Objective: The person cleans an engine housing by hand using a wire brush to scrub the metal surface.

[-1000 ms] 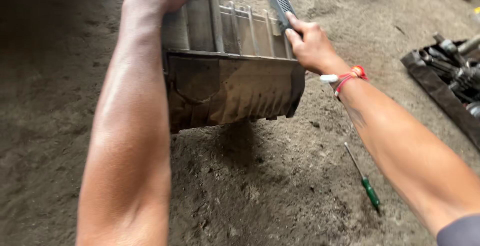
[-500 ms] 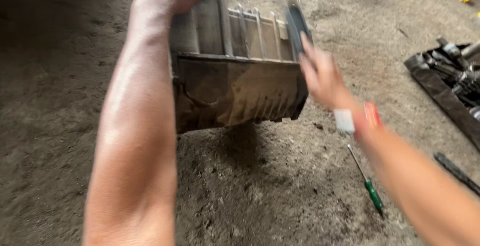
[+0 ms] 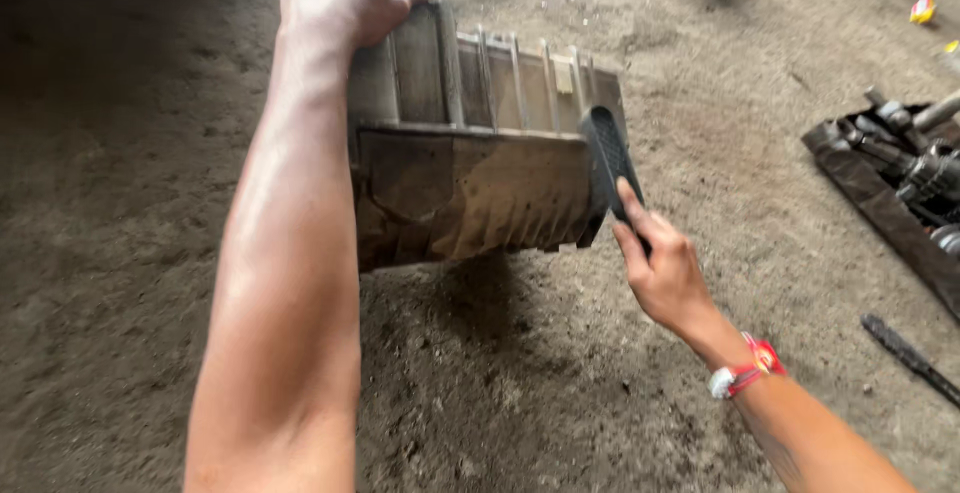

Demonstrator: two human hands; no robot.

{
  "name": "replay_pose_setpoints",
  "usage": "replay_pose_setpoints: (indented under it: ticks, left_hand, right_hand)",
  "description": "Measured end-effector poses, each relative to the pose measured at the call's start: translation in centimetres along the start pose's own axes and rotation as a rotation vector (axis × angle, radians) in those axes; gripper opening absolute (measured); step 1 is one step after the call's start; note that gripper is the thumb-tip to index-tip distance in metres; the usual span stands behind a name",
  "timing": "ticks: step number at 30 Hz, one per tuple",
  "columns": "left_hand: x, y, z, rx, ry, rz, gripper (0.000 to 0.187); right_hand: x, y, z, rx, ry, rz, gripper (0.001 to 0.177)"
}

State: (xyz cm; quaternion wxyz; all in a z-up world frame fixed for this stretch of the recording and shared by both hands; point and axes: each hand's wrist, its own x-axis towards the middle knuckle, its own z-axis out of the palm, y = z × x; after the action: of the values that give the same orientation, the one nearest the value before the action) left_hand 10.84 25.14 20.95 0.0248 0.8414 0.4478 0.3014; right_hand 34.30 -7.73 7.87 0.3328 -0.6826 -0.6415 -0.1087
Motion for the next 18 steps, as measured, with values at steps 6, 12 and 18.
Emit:
replay_pose_setpoints:
  ticks: [6, 12, 18]
  left_hand:
    - [-1.3, -0.8, 0.3, -0.021, 0.010, 0.053, 0.050]
    - [0.2, -0.4, 0.1, -0.014, 0.027, 0.038, 0.052]
    - [-1.8, -0.1, -0.1, -0.089, -0.023, -0.039, 0.051]
  right_hand:
    - [12.8, 4.5, 3.5, 0.025, 0.030, -0.076, 0.041]
    - [-0.1, 0.9, 1.2, 0.145, 0.053, -0.044, 0.050]
    - [13.8, 3.6, 2.6, 0.130, -0.017, 0.036, 0.045]
